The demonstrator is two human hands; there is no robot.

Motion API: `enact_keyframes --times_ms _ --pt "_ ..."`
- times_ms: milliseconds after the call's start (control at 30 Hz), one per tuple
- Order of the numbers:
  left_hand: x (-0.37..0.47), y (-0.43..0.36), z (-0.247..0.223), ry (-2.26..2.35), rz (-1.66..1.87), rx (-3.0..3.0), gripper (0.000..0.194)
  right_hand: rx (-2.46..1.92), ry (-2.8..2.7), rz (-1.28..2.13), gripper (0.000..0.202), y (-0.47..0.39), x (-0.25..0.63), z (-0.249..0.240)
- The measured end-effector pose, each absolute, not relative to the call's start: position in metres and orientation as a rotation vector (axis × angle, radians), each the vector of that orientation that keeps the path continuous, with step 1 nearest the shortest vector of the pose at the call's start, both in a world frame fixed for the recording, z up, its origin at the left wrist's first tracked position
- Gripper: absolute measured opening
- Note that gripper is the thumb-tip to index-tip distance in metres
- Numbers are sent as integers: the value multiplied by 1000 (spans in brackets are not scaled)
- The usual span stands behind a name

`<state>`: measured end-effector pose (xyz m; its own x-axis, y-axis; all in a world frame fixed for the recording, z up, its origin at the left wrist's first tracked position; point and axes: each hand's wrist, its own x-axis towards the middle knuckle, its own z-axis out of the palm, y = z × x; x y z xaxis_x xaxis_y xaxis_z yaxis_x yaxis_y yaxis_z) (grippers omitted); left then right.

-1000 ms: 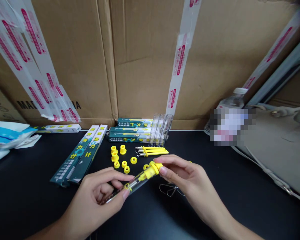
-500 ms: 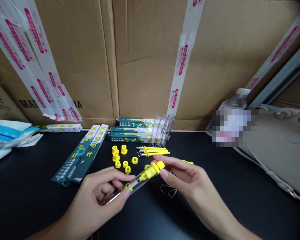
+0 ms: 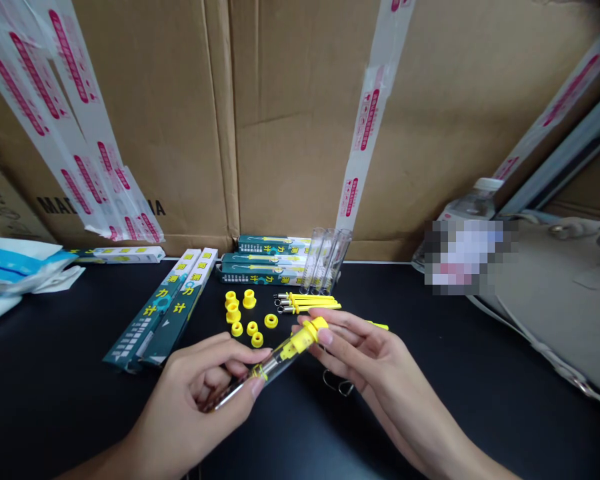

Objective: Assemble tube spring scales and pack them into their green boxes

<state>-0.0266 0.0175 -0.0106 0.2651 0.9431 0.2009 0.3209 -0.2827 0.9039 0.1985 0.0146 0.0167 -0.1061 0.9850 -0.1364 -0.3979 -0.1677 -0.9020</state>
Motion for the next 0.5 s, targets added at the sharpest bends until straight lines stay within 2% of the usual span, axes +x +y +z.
enact_keyframes --times_ms 500 --pt "-24 17 -8 1120 1098 1899 16 -836 -661 1595 39 6 185 8"
